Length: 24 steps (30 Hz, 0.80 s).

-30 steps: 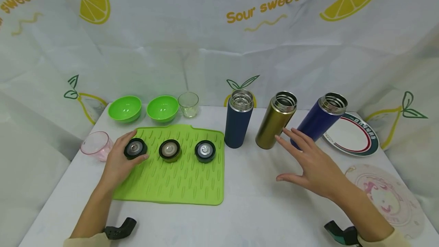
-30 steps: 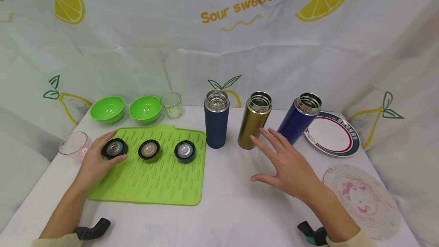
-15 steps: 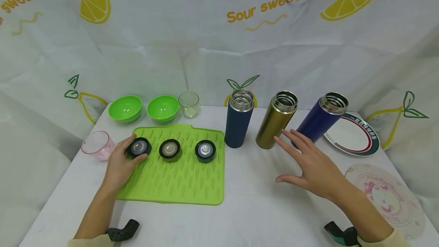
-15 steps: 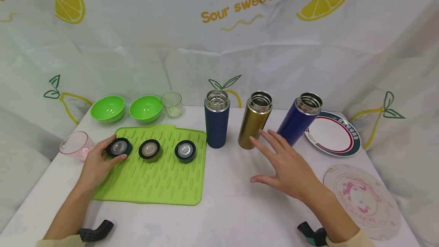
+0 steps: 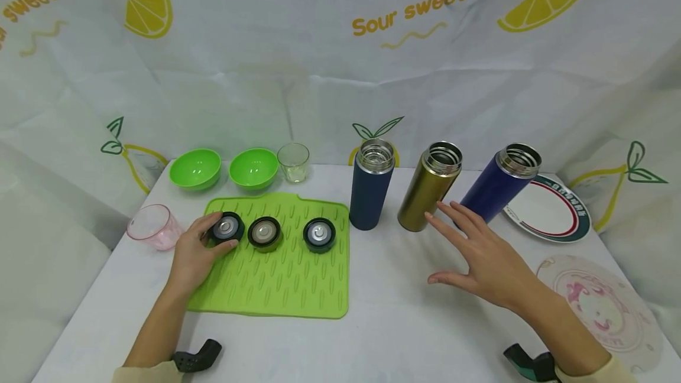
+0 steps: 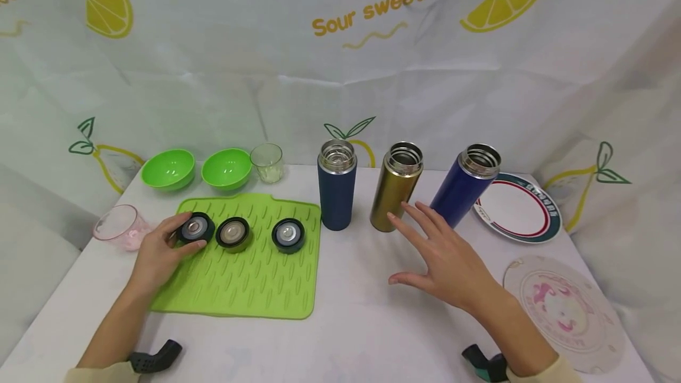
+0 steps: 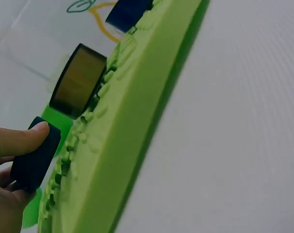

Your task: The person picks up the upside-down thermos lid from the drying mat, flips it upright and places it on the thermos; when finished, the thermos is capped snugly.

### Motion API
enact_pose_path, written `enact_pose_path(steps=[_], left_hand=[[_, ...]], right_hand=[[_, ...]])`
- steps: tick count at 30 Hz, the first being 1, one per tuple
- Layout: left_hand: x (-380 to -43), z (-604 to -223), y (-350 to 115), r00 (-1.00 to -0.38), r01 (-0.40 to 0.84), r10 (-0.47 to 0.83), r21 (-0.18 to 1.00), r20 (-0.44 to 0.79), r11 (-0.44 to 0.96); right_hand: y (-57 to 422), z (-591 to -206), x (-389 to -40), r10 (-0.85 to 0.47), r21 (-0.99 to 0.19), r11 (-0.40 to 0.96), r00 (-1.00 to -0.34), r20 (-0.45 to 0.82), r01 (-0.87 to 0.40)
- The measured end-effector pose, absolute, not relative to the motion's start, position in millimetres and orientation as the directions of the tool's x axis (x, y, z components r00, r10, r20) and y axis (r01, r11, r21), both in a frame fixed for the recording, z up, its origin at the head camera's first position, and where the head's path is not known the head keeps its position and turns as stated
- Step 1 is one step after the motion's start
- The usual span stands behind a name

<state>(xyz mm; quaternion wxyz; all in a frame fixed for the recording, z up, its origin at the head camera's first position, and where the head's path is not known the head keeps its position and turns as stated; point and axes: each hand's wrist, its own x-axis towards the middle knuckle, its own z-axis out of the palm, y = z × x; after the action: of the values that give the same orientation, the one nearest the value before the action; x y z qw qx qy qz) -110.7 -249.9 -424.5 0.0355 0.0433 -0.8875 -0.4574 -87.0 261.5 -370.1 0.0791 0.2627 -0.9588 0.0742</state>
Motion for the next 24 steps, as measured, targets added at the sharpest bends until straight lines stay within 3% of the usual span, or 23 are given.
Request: enact_pose_path(steps=[8,12,16,24], left_hand=[[-108,-388,-225,-0.99,0.088,-0.046,0.83,0.135,0.55],[-105,-368,-206,-0.978,0.19,0.017,0.861,0.207,0.472],[-103,-351,-185,-0.959,0.282,0.096,0.874,0.266,0.396],[-103,-327,-139,-0.911,0.404,0.242,0.836,0.333,0.37]], right_hand=[[262,-367,-87,-0.476,-0.131,0.856,-0.86,0.181,-0.501],[260,-362,-89,-0.476,-0.181,0.841,-0.856,0.202,-0.51],[256,-355,-91,-0.471,-0.24,0.815,-0.844,0.257,-0.528],[242,-345,-101,-0.465,-0.337,0.723,-0.786,0.408,-0.603]])
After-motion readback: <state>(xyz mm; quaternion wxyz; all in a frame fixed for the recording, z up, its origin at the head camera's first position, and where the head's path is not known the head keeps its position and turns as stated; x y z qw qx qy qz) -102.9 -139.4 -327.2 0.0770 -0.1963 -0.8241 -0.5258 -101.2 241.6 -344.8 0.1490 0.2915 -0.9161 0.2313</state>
